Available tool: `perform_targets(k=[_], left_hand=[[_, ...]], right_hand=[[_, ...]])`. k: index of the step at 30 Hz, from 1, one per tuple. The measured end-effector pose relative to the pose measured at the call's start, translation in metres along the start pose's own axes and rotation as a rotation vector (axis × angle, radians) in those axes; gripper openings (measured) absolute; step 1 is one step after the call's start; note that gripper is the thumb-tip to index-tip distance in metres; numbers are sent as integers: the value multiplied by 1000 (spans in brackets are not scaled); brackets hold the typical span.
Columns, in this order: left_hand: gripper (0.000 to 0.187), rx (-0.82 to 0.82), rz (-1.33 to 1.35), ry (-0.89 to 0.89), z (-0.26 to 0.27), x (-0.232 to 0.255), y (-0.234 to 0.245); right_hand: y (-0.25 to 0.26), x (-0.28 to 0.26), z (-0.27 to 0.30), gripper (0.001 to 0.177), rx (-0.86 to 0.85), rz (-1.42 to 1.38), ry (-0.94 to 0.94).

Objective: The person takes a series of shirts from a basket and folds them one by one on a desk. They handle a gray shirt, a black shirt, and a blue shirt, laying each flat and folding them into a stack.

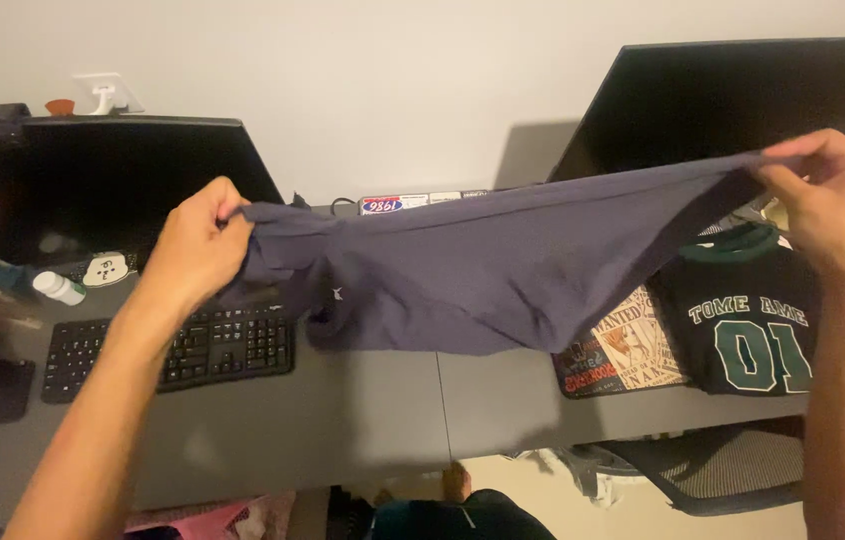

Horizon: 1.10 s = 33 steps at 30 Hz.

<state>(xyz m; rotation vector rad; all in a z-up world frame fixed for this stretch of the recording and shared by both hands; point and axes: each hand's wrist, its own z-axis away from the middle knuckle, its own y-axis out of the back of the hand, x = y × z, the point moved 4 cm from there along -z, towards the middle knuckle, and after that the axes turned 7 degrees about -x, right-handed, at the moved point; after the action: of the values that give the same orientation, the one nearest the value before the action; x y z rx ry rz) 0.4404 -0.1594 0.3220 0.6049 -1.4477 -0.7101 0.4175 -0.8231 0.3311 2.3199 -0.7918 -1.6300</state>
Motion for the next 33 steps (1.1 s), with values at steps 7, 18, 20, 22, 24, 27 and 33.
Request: perform_targets(k=[7, 18, 20, 22, 24, 27, 33], left_hand=[[15, 201, 129, -335, 9, 25, 2], [33, 97, -378, -41, -29, 29, 64], [32, 76, -173, 63, -49, 43, 52], [32, 52, 32, 165, -85, 38, 38], [35, 35, 453, 70, -136, 18, 19], [27, 164, 672, -131, -206, -9, 23], [30, 420, 561, -589, -190, -37, 75]], right_hand=[[5, -20, 19, 17, -61, 153, -7], [38, 37, -4, 16, -160, -369, -76], [14, 37, -29, 11, -125, -393, -129], [-7, 53, -59, 10, -88, -418, -180], [-27, 86, -92, 8, -84, -579, -189], [-28, 87, -122, 10, 45, -778, -23], [11, 10, -87, 22, 35, -571, 282]])
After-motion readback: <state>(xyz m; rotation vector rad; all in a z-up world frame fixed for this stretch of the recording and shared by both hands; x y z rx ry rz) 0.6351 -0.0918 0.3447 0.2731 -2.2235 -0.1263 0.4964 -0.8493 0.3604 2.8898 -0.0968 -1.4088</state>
